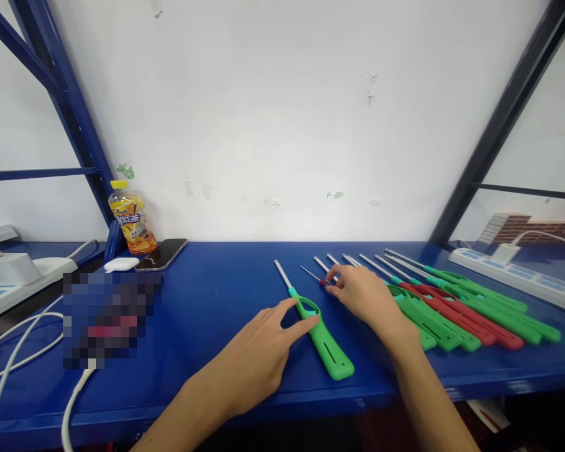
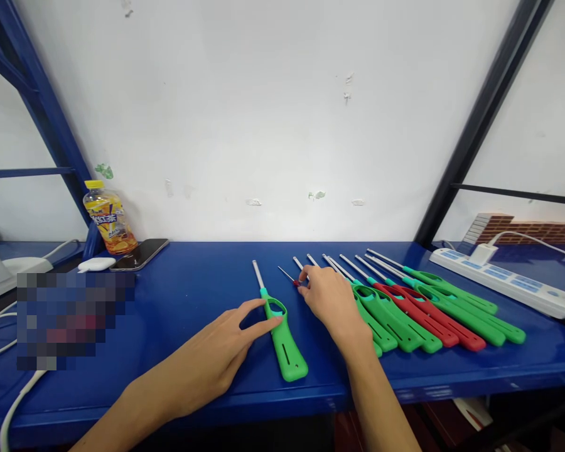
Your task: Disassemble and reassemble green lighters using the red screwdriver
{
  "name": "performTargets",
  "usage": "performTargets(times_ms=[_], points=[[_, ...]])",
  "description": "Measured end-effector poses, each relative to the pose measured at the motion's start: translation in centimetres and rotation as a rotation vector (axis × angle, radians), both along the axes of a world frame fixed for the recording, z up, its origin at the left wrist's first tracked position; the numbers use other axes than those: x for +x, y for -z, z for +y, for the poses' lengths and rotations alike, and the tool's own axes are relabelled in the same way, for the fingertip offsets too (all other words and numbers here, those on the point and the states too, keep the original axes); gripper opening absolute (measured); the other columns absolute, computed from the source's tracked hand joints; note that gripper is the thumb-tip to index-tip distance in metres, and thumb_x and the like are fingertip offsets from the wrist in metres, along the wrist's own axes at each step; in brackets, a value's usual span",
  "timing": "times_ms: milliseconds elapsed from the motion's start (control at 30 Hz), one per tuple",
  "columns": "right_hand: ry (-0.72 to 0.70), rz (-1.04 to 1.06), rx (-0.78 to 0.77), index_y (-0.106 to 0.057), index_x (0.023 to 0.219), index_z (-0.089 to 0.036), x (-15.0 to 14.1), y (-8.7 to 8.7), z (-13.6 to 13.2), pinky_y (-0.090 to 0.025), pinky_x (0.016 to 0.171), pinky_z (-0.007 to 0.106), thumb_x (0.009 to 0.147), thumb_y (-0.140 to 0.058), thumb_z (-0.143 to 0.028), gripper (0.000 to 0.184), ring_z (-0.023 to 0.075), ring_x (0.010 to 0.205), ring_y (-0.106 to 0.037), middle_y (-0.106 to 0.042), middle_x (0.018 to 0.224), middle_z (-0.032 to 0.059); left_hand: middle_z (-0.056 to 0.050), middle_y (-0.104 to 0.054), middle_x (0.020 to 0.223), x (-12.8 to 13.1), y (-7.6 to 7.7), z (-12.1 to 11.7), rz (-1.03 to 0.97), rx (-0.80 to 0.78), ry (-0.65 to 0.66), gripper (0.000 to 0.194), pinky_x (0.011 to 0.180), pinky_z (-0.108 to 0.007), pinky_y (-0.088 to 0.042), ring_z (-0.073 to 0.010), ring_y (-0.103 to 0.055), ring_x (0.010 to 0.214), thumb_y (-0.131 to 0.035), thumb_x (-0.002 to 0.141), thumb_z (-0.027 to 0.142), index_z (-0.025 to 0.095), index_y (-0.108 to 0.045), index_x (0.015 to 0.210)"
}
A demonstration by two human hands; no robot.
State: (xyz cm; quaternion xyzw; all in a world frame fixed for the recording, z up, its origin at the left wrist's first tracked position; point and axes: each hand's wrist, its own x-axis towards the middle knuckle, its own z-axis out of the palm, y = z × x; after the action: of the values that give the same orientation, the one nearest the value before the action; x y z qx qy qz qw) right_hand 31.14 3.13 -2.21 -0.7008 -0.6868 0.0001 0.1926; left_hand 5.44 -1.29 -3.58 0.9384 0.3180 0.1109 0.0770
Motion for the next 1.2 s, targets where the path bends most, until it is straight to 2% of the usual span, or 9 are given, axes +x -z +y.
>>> performTargets(times_ms=[200,333,433,600,700,800,900,967,1200], points=[[-0.047,0.152,0.079,-0.074,0.101,-0.024,-1.1,-1.6,-0.5,-0.047,0.071,0.033,0.097,-0.064,-0.027,0.011,0.0258,0.079,-0.075,-0.081,0.083,0.0041,-0.018,-0.043,0.162,0.2,0.5,0.1,-0.054,0.084,-0.066,0.059,0.118,-0.056,-0.045,-0.0343,-0.044,0.149,-0.043,0.104,0.014,0.026,-0.038,0.162],[-0.344,0.368,0.061,-0.072,0.114,-0.026,-2.7,-2.1,-1.5,-0.053,0.072,0.029,0.105,-0.054,-0.044,0.027,0.0228,0.086,-0.078,-0.083,0.092,0.0021,-0.022,-0.030,0.169,0.3,1.0,0.5,-0.059,0.170,-0.164,0.070,0.118,-0.059,-0.044,-0.0375,-0.035,0.155,-0.043,0.104,0.015,0.024,-0.018,0.169],[-0.474,0.368,0.084,-0.073,0.117,-0.026,-3.0,-1.7,-1.5,-0.054,0.078,0.030,0.109,-0.047,-0.041,0.031,0.0228,0.092,-0.078,-0.083,0.098,0.0029,-0.024,-0.035,0.166,0.3,1.0,0.5,0.004,0.175,-0.214,0.060,0.116,-0.060,-0.045,-0.0392,-0.040,0.151,-0.040,0.106,0.017,0.020,-0.030,0.166],[-0.305,0.096,0.149,-0.075,0.110,-0.024,-1.9,-0.7,-0.3,-0.055,0.082,0.039,0.107,-0.049,-0.036,0.029,0.0282,0.088,-0.076,-0.082,0.095,0.0057,-0.021,-0.053,0.152,0.2,0.6,0.3,0.079,0.144,-0.214,0.046,0.116,-0.059,-0.044,-0.0379,-0.047,0.147,-0.034,0.109,0.020,0.020,-0.057,0.149],[-0.307,0.069,0.182,-0.074,0.123,-0.020,-1.4,-0.1,0.0,-0.050,0.107,0.049,0.109,-0.045,-0.039,0.037,0.0339,0.123,-0.068,-0.076,0.126,0.0126,-0.022,-0.037,0.167,-0.2,0.5,0.4,0.055,0.138,-0.272,0.052,0.119,-0.070,-0.034,-0.0458,-0.026,0.158,-0.031,0.113,0.043,0.025,-0.047,0.159],[-0.268,0.071,0.220,-0.057,0.152,-0.021,-1.4,0.4,0.0,-0.030,0.125,0.061,0.111,-0.036,-0.052,0.056,0.0397,0.157,-0.032,-0.047,0.164,0.0150,-0.023,-0.008,0.176,-1.0,0.3,0.7,-0.018,0.184,-0.339,0.076,0.118,-0.077,-0.026,-0.0523,-0.001,0.159,-0.033,0.107,0.067,0.025,-0.022,0.170],[-0.135,0.178,0.190,-0.038,0.166,-0.034,-1.4,0.6,-0.3,-0.023,0.125,0.071,0.108,-0.024,-0.067,0.068,0.0471,0.161,-0.009,-0.012,0.179,0.0086,-0.021,0.007,0.176,-1.9,0.1,1.1,-0.052,0.217,-0.381,0.092,0.118,-0.078,-0.023,-0.0537,0.008,0.157,-0.036,0.101,0.077,0.023,-0.011,0.171],[-0.072,0.239,0.170,-0.031,0.167,-0.039,-1.4,0.5,-0.4,-0.022,0.124,0.073,0.106,-0.022,-0.072,0.071,0.0505,0.160,-0.003,-0.001,0.180,0.0049,-0.021,0.010,0.175,-2.3,0.1,1.2,-0.044,0.200,-0.417,0.095,0.118,-0.078,-0.022,-0.0541,0.009,0.157,-0.036,0.100,0.079,0.021,-0.010,0.171],[-0.034,0.274,0.097,-0.031,0.167,-0.039,-1.5,0.3,-0.7,-0.021,0.123,0.075,0.104,-0.021,-0.074,0.073,0.0506,0.159,-0.002,-0.002,0.180,0.0049,-0.018,0.008,0.176,-2.0,0.1,1.1,-0.001,0.081,-0.402,0.088,0.119,-0.078,-0.022,-0.0522,0.009,0.157,-0.032,0.101,0.080,0.030,-0.013,0.170]])
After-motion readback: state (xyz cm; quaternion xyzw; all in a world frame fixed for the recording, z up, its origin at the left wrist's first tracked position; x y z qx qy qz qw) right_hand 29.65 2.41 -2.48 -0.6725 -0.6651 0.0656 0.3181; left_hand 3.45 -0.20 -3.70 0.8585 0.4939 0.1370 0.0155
